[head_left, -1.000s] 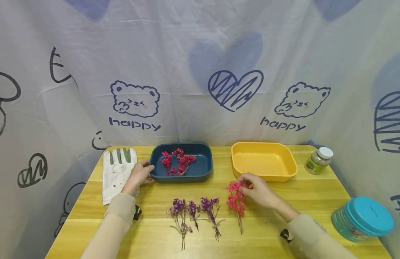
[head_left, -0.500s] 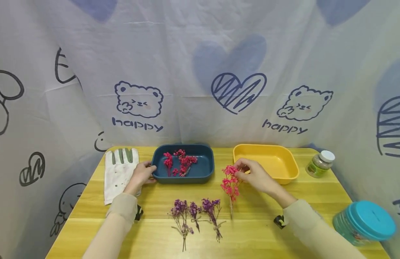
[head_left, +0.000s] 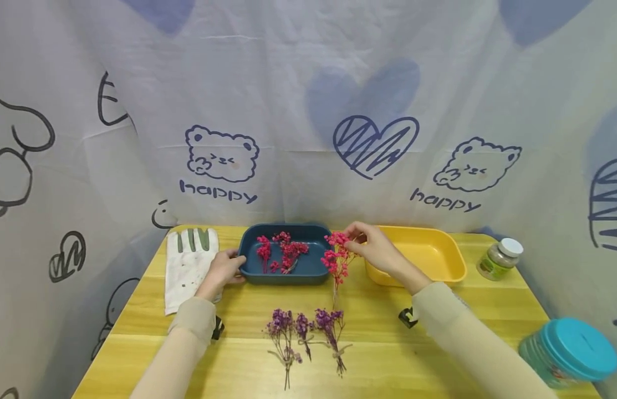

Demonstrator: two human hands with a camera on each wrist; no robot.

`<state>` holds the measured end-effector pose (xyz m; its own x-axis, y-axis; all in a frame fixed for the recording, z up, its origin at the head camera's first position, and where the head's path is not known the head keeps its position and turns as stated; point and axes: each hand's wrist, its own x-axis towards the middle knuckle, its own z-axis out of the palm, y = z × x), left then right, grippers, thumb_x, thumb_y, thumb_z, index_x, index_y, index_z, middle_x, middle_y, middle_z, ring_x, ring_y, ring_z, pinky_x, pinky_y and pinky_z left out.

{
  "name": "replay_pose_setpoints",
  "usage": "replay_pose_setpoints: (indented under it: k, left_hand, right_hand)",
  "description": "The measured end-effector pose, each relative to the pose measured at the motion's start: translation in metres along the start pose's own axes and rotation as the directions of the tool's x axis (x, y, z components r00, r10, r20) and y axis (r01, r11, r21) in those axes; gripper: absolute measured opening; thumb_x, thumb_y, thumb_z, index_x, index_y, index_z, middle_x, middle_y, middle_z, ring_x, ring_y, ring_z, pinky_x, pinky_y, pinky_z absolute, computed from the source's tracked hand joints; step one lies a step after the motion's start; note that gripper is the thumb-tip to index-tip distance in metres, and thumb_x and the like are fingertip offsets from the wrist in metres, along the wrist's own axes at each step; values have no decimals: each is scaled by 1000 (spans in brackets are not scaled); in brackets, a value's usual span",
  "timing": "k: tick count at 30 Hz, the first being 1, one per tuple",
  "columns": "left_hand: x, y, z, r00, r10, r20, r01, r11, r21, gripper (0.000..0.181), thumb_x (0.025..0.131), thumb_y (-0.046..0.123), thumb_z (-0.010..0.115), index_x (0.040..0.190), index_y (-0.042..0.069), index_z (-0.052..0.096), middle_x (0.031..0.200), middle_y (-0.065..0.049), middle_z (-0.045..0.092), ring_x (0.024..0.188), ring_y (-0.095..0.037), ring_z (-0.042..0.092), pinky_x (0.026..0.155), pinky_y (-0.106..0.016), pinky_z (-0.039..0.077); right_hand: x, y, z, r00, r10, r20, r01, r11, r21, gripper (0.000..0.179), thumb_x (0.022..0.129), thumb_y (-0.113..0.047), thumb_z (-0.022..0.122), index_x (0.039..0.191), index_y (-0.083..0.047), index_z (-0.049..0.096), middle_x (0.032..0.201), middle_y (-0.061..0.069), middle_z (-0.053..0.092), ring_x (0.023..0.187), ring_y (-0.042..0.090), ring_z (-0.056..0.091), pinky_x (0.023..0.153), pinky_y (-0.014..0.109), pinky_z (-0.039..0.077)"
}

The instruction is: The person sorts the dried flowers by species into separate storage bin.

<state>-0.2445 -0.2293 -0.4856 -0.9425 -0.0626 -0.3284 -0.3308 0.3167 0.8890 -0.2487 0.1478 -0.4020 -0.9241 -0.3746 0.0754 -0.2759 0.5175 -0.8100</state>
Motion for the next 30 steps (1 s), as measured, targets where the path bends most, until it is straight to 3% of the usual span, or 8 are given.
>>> replay_pose_setpoints:
  k: [12,25,30]
  left_hand:
    - [0,-1,-1,1000,-1,-3,1,1000,-4,52,109,15,48,155,-8,44,132,-33,61,86,-17,68,75,-32,68]
    - [2,1,-1,999,4,-38,-3,1000,21,49,107,15,51,151,-7,50,131,-32,63,81,-14,68,71,-29,68]
    - [0,1,0,999,10,-45,-8,999,33,48,106,14,53,149,-8,52,133,-33,63,83,-16,70,70,-30,68]
  right_hand:
    - [38,-13,12,1000,27,-15,-26,997,67,17,103,-11,65,118,-4,68,112,16,68,89,22,61,73,26,56]
    - [70,-3,33,990,116,-85,-109,991,83,16,101,-8,67,116,-2,67,108,15,67,90,20,60,68,21,49]
    - [81,2,42,988,110,-112,-102,992,77,16,99,-6,68,114,1,67,106,16,68,93,23,62,72,19,50]
